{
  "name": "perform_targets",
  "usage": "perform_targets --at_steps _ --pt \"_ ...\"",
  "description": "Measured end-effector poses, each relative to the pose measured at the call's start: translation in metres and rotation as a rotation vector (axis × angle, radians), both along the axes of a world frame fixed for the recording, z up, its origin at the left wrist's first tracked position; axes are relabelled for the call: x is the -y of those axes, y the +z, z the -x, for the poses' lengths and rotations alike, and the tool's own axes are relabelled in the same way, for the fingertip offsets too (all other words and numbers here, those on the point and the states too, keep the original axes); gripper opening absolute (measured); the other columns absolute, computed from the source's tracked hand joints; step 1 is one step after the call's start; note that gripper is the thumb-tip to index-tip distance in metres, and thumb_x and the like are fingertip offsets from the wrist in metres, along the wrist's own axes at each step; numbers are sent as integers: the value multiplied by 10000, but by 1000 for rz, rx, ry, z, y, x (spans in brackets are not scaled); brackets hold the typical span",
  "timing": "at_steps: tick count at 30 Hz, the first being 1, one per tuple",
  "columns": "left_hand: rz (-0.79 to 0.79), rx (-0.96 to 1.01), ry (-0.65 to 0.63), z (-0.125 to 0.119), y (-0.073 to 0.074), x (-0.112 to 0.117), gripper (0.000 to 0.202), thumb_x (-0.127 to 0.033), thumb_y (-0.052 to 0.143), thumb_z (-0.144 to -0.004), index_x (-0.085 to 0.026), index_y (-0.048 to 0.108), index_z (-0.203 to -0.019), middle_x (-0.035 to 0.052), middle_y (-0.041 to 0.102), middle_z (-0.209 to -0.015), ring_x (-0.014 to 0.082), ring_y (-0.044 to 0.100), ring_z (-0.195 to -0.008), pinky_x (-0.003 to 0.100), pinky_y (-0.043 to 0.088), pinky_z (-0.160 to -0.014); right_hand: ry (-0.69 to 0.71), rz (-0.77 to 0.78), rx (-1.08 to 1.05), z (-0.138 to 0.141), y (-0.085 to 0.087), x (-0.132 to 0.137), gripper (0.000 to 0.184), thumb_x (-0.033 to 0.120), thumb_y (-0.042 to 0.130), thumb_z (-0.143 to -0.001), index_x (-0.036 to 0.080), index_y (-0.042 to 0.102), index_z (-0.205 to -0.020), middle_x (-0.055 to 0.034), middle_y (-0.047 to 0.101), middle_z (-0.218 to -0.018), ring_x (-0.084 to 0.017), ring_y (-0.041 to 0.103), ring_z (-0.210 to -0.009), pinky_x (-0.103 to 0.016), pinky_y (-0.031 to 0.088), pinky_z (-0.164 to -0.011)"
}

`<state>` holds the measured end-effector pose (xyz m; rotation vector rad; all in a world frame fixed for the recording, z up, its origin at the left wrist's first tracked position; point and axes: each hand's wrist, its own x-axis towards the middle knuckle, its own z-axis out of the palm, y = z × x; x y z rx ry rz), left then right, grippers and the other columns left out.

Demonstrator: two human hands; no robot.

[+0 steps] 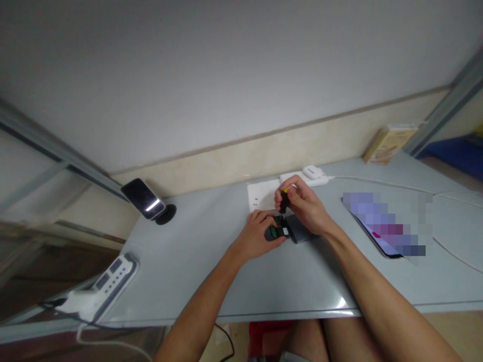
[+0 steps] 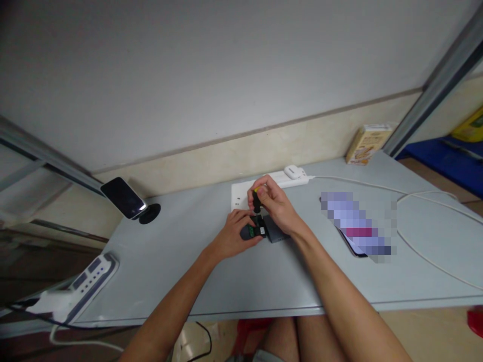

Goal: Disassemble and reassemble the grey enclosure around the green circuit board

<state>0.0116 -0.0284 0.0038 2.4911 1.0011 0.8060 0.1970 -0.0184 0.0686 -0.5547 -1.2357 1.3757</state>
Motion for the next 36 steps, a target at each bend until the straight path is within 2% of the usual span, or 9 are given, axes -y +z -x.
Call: perform_targets --at_steps 4,7,12,16,21,27,31,34,36 --pt "15 -19 12 -1 4 1 250 -411 765 -820 -234 607 -898 61 665 -1151 250 547 -1146 438 443 -1035 23 10 11 5 -1 1 346 558 587 -931 215 574 -879 -15 591 -786 -155 545 -689 -310 452 -658" --pt "29 -39 14 -1 8 2 246 -415 757 -831 -232 605 -896 55 672 -1103 245 551 -1126 437 440 -1033 -2 75 -96 13 0 3 358 585 592 -913 232 554 -864 6 528 -718 -146 492 -630 -292 414 -602" --pt "45 -66 7 0 8 1 227 -406 747 -845 -239 604 -902 53 664 -1210 243 551 -1162 444 421 -1052 -78 148 -175 16 2 2 382 653 584 -881 280 511 -922 50 404 -646 -132 355 -525 -265 330 -513" --pt "38 -75 23 -1 8 2 249 -411 752 -837 -231 599 -915 50 660 -1221 243 547 -1156 436 421 -1037 -63 104 -76 6 1 0 382 579 637 -883 222 546 -782 7 508 -714 -137 478 -626 -279 393 -582" --pt "69 -85 61 -2 12 3 392 -413 788 -786 -235 566 -1056 58 660 -1167 268 565 -1118 439 439 -981 22 103 -5 6 1 1 383 579 585 -924 202 638 -965 1 550 -728 -137 508 -653 -281 417 -610" --pt "88 -84 64 -3 14 3 406 -404 786 -786 -242 565 -1086 55 665 -1157 279 577 -1117 445 439 -994 -143 108 -95 22 -4 -4 381 658 516 -924 285 512 -1004 63 421 -645 -122 374 -529 -252 325 -511" --pt "87 -67 63 -3 14 3 435 -412 784 -780 -238 573 -1118 60 663 -1131 282 584 -1103 432 451 -979 -226 50 -93 20 -7 -4 323 573 618 -908 270 507 -926 47 502 -699 -121 458 -611 -250 375 -587" --pt "98 -55 76 -3 13 3 455 -409 788 -774 -235 579 -1139 63 663 -1131 286 587 -1102 435 459 -980 -144 34 -26 16 -4 0 342 572 640 -891 234 596 -923 -2 579 -794 -146 540 -737 -278 431 -679" --pt "106 -60 81 -3 14 3 462 -415 796 -765 -238 585 -1135 64 666 -1130 291 586 -1104 443 462 -983 -56 73 -1 15 -2 2 378 594 633 -884 219 616 -928 -14 575 -798 -154 541 -718 -288 436 -651"
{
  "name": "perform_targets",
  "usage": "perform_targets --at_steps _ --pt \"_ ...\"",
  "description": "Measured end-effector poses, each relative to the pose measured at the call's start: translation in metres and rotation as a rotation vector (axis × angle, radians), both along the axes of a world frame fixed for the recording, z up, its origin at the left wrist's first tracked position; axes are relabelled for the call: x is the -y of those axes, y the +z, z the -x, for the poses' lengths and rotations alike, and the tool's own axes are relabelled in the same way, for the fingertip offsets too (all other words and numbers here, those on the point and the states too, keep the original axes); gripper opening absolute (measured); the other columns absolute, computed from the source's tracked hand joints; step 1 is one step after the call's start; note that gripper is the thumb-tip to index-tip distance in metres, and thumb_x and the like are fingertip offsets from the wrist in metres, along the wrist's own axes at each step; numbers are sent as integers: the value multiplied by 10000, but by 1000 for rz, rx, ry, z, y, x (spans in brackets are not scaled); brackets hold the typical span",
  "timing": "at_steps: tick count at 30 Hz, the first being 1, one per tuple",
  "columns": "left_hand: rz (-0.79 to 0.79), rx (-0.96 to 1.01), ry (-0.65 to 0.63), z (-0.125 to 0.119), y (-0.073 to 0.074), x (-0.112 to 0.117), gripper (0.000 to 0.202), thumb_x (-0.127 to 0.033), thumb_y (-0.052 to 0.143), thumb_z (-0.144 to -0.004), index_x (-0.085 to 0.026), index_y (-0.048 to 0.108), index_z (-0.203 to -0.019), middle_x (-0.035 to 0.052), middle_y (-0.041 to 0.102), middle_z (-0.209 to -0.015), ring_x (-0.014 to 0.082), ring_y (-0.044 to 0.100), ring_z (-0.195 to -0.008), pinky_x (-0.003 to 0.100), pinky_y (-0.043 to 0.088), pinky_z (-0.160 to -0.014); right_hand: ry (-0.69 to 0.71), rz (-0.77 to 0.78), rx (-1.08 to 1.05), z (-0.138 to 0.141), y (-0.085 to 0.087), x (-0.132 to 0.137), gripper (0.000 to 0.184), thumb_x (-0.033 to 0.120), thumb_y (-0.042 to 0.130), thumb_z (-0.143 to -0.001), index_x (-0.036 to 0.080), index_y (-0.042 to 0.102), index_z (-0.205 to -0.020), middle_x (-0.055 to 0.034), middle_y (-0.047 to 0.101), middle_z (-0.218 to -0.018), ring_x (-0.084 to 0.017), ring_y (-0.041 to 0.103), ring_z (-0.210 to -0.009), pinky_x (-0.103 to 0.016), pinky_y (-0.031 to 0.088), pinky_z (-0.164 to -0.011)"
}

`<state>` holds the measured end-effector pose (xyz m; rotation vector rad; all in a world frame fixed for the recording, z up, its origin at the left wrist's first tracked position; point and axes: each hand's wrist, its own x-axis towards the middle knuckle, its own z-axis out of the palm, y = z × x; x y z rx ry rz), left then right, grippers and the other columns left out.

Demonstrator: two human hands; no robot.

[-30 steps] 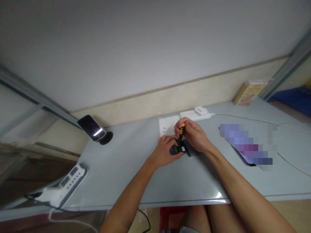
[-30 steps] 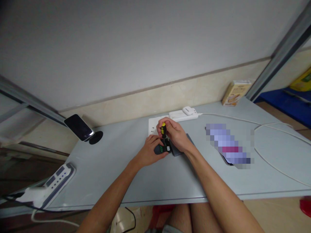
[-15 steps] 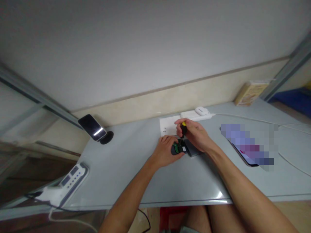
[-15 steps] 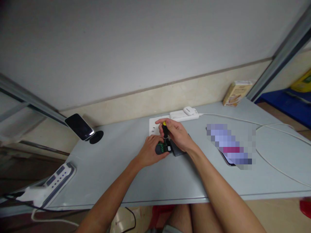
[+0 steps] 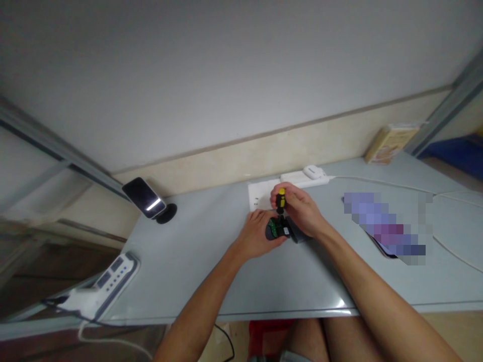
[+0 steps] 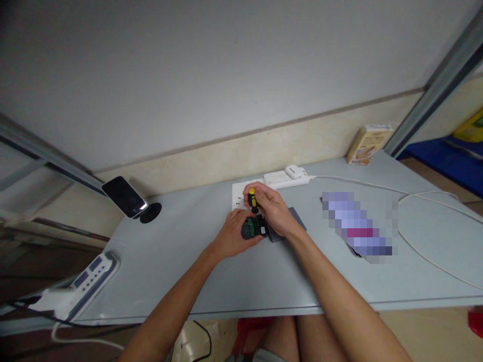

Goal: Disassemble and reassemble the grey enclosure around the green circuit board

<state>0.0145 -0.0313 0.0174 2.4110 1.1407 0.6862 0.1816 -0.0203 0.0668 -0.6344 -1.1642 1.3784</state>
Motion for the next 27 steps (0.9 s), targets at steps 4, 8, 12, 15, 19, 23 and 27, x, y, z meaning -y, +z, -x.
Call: perform_targets --at_steps 4,8,12,15,19,23,27 --pt "15 5 -3 0 1 0 466 -416 799 -759 -239 594 -1139 60 671 -1144 289 588 -1109 442 461 -995 -15 61 -66 7 0 0 399 631 538 -923 235 571 -950 15 500 -748 -121 448 -589 -258 362 -527" --pt "20 25 5 1 -1 0 527 -408 810 -746 -235 581 -1188 62 667 -1182 291 583 -1136 445 452 -1014 -122 19 -111 16 -4 -1 348 623 537 -930 288 501 -1020 54 437 -704 -110 377 -549 -232 295 -499" --pt "42 37 21 1 -4 -1 546 -418 821 -735 -230 580 -1187 66 667 -1184 298 581 -1149 450 453 -1022 -93 -13 -53 12 -2 -1 297 541 632 -910 279 507 -972 57 464 -694 -106 400 -557 -227 298 -506" --pt "39 39 19 1 -3 0 538 -416 810 -748 -238 576 -1198 62 668 -1199 298 580 -1159 456 447 -1034 -57 -9 -40 2 2 -2 316 544 648 -892 236 587 -932 7 548 -784 -129 499 -644 -262 388 -566" --pt "35 48 10 0 -1 0 535 -397 814 -742 -241 576 -1194 60 675 -1186 296 584 -1147 459 450 -1036 -23 34 -93 -3 5 -3 356 578 651 -869 227 605 -900 -8 535 -763 -149 500 -648 -294 420 -592" --pt "19 59 3 1 0 0 526 -380 818 -739 -228 577 -1181 63 676 -1171 294 587 -1131 452 460 -1019 -99 28 -169 7 1 -4 362 611 585 -902 256 577 -971 16 479 -733 -126 438 -587 -268 384 -546" --pt "10 56 -4 1 -1 0 514 -378 812 -742 -241 577 -1179 52 675 -1157 287 592 -1118 447 465 -1006 -159 14 -128 11 -2 -4 334 587 638 -884 279 526 -950 42 452 -721 -114 415 -568 -243 360 -529"
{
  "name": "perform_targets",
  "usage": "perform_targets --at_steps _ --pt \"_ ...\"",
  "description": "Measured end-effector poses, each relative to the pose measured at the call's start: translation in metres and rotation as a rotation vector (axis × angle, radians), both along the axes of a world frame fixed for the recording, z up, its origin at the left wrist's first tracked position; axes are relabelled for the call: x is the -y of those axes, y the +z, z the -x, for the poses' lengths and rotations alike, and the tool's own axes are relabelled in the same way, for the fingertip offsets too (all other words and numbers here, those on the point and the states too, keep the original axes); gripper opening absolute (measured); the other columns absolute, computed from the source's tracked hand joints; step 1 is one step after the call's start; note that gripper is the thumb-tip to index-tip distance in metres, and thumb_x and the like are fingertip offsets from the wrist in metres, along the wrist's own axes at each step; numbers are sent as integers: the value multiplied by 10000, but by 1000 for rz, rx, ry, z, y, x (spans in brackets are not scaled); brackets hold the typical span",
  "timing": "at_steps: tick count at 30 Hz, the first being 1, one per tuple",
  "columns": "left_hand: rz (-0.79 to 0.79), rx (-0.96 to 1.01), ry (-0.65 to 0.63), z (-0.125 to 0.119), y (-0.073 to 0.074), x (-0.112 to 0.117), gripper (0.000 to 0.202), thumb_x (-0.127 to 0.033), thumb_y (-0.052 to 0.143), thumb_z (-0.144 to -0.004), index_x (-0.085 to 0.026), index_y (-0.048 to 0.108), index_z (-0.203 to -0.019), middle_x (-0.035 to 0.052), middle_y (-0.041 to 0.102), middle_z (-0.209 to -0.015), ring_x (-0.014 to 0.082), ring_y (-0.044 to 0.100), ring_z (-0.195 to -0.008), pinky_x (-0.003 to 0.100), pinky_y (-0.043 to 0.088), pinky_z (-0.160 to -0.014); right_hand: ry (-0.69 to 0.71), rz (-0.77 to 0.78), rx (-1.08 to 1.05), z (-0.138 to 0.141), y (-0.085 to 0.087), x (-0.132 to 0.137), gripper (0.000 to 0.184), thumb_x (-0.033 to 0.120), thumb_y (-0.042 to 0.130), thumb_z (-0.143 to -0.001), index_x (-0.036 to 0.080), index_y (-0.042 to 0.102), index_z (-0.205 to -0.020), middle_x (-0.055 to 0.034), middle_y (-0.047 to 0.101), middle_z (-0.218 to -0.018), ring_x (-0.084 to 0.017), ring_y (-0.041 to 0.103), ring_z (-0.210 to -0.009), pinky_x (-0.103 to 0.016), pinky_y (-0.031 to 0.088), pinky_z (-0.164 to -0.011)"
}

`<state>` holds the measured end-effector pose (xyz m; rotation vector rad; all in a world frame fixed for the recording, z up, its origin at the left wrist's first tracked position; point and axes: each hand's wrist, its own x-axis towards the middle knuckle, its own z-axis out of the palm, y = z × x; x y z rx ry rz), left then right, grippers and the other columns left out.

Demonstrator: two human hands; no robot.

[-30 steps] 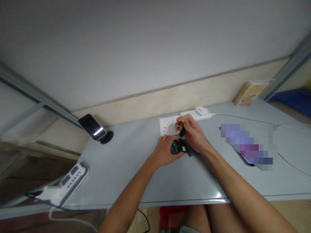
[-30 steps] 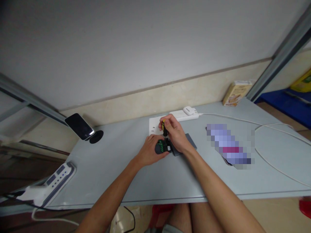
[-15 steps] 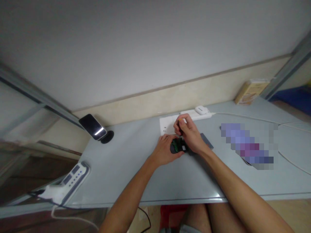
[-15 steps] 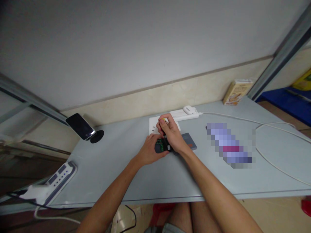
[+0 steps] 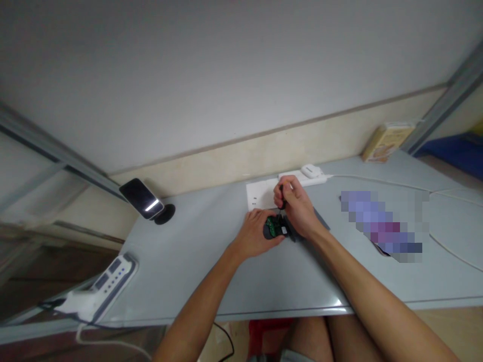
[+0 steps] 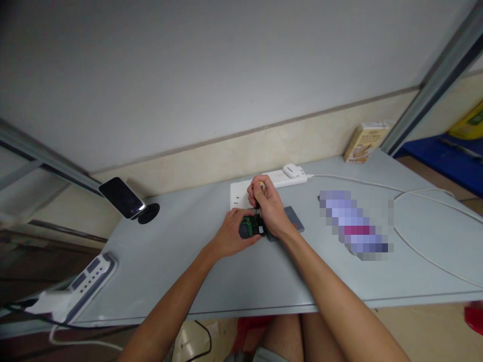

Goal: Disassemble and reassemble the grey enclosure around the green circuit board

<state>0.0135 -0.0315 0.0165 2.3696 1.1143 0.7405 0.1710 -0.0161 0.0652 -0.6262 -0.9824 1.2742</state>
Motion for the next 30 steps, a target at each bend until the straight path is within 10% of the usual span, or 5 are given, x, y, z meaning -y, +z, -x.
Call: perform_targets --at_steps 8,30 --pt "3 -15 0 0 -2 -1 508 -403 805 -751 -239 583 -1178 56 670 -1169 290 586 -1130 444 454 -1022 183 57 -57 -10 6 2 299 512 681 -866 222 649 -932 -11 524 -763 -135 494 -646 -273 416 -582" --pt "21 -16 -7 1 2 0 501 -396 795 -776 -213 584 -1192 71 658 -1190 287 575 -1146 434 433 -1017 62 83 -197 -7 -1 2 237 472 653 -885 235 637 -877 3 468 -723 -122 422 -579 -264 356 -537"
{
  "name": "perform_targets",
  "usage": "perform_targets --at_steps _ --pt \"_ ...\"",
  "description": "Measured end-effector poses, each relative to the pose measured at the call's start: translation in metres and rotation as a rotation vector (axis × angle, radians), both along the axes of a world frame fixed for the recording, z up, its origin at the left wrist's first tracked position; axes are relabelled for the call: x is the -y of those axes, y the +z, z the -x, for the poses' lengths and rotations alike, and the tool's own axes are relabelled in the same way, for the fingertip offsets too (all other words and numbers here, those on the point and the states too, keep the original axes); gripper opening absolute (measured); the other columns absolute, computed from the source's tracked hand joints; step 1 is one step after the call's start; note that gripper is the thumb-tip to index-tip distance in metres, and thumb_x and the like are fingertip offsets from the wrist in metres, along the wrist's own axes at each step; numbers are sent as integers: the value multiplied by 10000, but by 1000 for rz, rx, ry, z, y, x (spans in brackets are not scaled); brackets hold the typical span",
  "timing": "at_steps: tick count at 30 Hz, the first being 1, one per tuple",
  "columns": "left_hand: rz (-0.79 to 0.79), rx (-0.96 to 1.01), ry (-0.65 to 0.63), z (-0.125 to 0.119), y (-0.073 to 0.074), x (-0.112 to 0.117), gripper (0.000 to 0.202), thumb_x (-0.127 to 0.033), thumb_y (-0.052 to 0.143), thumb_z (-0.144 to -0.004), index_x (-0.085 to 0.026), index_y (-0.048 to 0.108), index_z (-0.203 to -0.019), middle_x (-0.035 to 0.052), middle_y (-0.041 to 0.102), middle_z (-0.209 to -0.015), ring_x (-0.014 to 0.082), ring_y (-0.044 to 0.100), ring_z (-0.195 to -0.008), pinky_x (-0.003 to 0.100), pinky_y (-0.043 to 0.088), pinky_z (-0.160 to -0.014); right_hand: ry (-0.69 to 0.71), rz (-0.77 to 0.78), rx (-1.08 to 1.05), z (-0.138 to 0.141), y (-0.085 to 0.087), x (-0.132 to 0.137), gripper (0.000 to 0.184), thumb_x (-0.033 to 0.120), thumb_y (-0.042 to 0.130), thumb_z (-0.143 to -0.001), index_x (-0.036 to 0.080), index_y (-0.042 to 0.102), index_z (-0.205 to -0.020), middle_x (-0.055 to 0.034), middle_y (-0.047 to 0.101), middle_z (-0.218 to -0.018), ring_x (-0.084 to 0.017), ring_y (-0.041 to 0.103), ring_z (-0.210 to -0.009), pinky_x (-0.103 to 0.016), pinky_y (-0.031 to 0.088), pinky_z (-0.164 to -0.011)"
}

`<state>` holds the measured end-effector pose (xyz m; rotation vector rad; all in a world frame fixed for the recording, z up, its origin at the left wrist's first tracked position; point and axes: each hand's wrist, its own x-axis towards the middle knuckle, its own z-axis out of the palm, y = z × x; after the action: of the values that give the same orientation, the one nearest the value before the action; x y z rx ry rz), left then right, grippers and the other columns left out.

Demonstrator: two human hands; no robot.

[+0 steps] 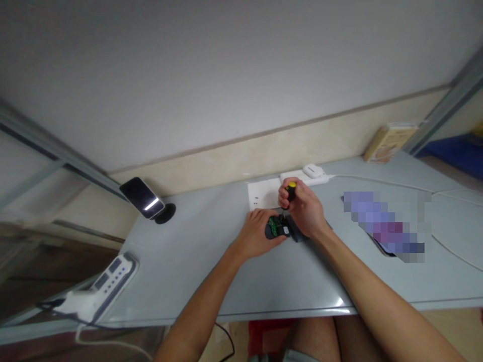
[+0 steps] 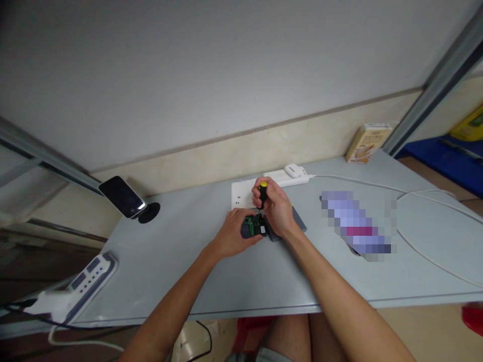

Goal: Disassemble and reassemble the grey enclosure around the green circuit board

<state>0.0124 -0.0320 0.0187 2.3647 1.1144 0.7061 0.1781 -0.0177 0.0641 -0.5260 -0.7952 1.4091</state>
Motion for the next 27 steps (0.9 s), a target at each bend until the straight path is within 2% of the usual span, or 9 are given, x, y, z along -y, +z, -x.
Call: perform_targets --at_steps 6,10,15,19,24,27 --pt "-1 -7 -13 1 1 1 511 -395 800 -780 -229 566 -1204 71 652 -1206 289 568 -1152 440 431 -1013 -21 -23 28 -1 1 1 251 493 638 -892 242 629 -880 0 469 -732 -132 431 -594 -275 389 -548" --pt "-36 44 -24 1 -2 1 399 -345 726 -854 -218 561 -1195 77 651 -1189 270 566 -1145 443 434 -1020 -24 -27 -13 -2 6 2 248 487 636 -893 240 626 -868 3 450 -728 -127 434 -598 -268 414 -561" --pt "-113 145 -3 1 -10 -3 113 -272 599 -947 -211 636 -1034 84 652 -1145 236 577 -1125 428 449 -1016 -34 34 -129 -7 15 1 224 440 568 -945 240 601 -851 9 400 -736 -124 417 -593 -253 430 -559" --pt "-139 210 25 1 -14 -6 106 -247 581 -966 -210 670 -921 70 669 -1070 213 600 -1064 410 457 -990 -25 74 -249 -11 16 -2 219 369 488 -990 230 588 -855 8 405 -746 -116 425 -598 -228 445 -559" --pt "-142 236 84 7 -8 -10 72 -241 638 -941 -216 699 -913 51 684 -1008 203 607 -1015 397 457 -966 -75 116 -409 -24 11 -11 282 292 356 -1037 222 570 -867 9 428 -738 -105 440 -589 -209 460 -559" --pt "-151 196 169 11 0 -22 62 -224 661 -925 -227 717 -900 45 693 -1014 205 600 -1020 390 451 -965 -112 151 -454 -33 5 -18 270 276 352 -1038 222 556 -869 12 442 -738 -102 454 -585 -206 462 -554"
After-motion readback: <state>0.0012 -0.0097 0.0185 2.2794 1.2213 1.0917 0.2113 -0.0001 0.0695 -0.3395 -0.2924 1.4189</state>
